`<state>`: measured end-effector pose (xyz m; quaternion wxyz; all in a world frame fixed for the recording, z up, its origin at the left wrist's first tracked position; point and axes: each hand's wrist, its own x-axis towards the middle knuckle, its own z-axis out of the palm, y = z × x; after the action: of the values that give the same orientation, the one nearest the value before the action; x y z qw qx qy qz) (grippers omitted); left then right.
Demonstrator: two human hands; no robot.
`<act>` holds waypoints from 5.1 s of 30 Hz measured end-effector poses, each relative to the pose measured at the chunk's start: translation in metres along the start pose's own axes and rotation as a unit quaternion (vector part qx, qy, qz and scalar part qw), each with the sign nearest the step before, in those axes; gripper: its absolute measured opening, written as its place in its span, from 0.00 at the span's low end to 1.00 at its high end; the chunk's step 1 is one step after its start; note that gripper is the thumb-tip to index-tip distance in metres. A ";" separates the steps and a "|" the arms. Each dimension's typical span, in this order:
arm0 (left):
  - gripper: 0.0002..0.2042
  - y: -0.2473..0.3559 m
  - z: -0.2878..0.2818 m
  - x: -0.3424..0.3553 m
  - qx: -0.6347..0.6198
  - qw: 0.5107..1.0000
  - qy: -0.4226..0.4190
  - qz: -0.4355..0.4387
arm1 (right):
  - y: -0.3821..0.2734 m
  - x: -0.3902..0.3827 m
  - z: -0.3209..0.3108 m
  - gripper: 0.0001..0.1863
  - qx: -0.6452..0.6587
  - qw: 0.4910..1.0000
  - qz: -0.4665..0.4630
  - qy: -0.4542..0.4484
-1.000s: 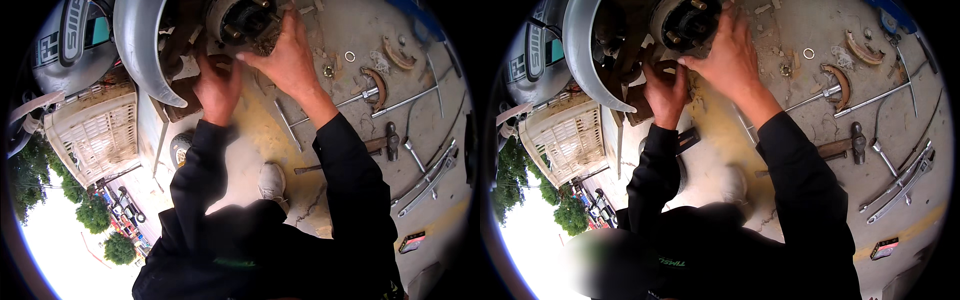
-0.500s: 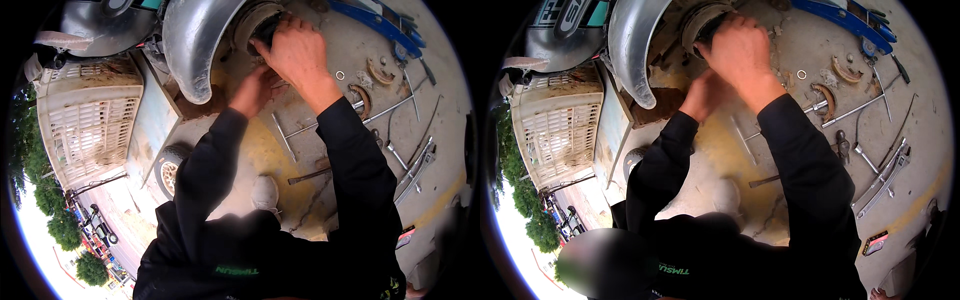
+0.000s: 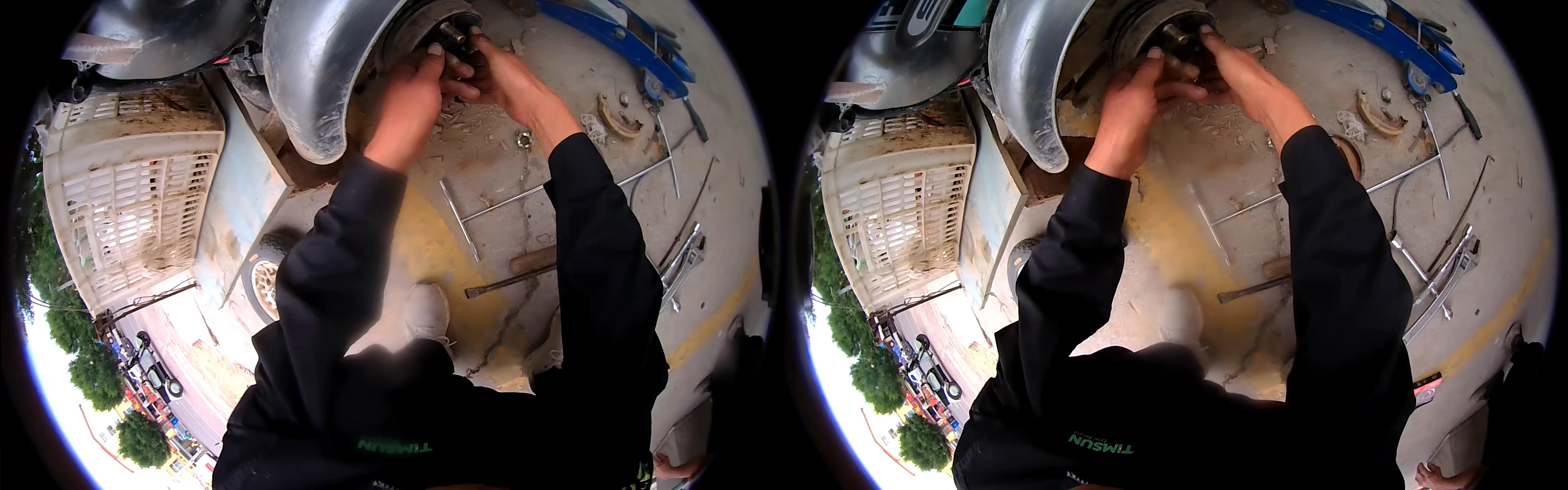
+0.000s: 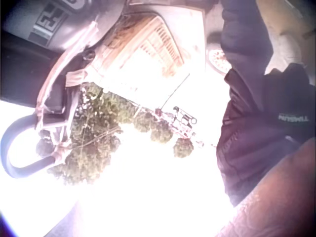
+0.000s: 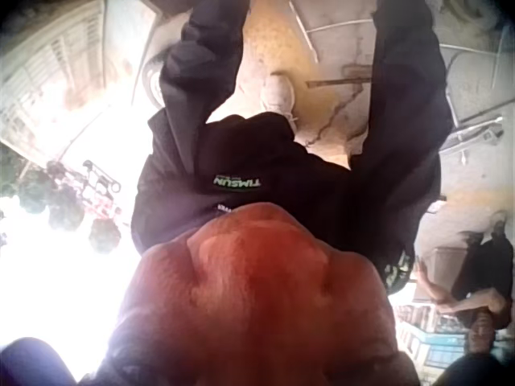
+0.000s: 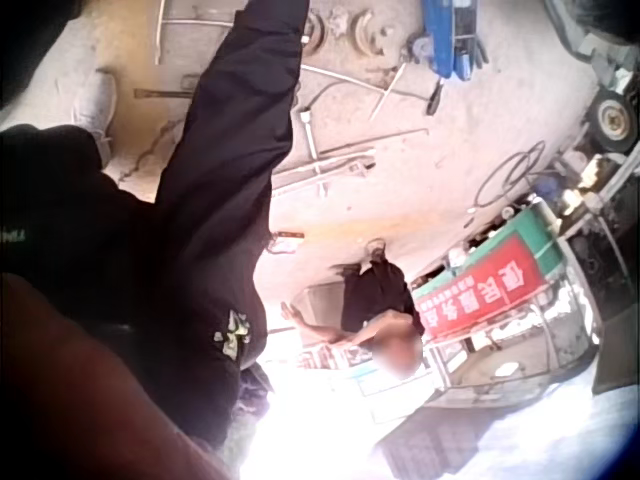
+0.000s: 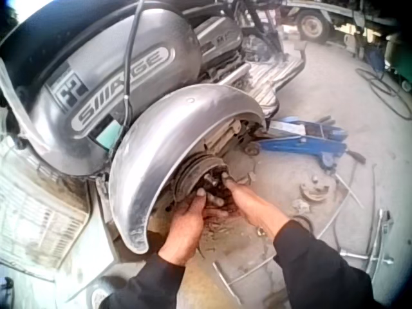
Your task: The person works on the rear wheel assembly of a three-wheeled vehicle, using a hammer and pliers to remove and install brake components. They manipulate the brake drum, brake shoes, and retaining clips, securing the assembly with a wrench and hammer.
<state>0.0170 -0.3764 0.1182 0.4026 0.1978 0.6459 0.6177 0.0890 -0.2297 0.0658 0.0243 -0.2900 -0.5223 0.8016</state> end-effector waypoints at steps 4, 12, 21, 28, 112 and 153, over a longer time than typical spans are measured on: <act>0.17 -0.012 0.002 0.003 0.012 0.999 0.000 0.044 | -0.004 0.000 0.001 0.38 0.137 0.989 0.056 -0.009; 0.14 -0.082 -0.020 0.014 -0.086 0.993 0.070 -0.039 | -0.058 -0.032 0.032 0.25 -0.038 0.987 -0.126 0.093; 0.23 -0.070 -0.026 0.006 -0.316 0.940 -0.074 -0.103 | -0.053 -0.034 0.026 0.13 -0.322 0.883 -0.336 0.066; 0.17 -0.062 -0.017 0.003 -0.129 0.989 0.041 -0.057 | -0.038 0.014 -0.008 0.08 -0.090 0.967 -0.233 0.041; 0.29 -0.228 -0.064 -0.088 0.608 0.771 0.065 0.177 | 0.022 -0.047 0.016 0.12 0.101 0.960 -0.193 0.176; 0.27 -0.220 -0.063 -0.086 0.591 0.779 0.074 0.197 | 0.023 -0.025 0.066 0.06 -0.348 0.728 -0.440 0.394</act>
<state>0.0736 -0.5168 -0.0742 0.0273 0.4738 0.8588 0.1929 0.0837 -0.3034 0.0764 0.4756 -0.3053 -0.7772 0.2767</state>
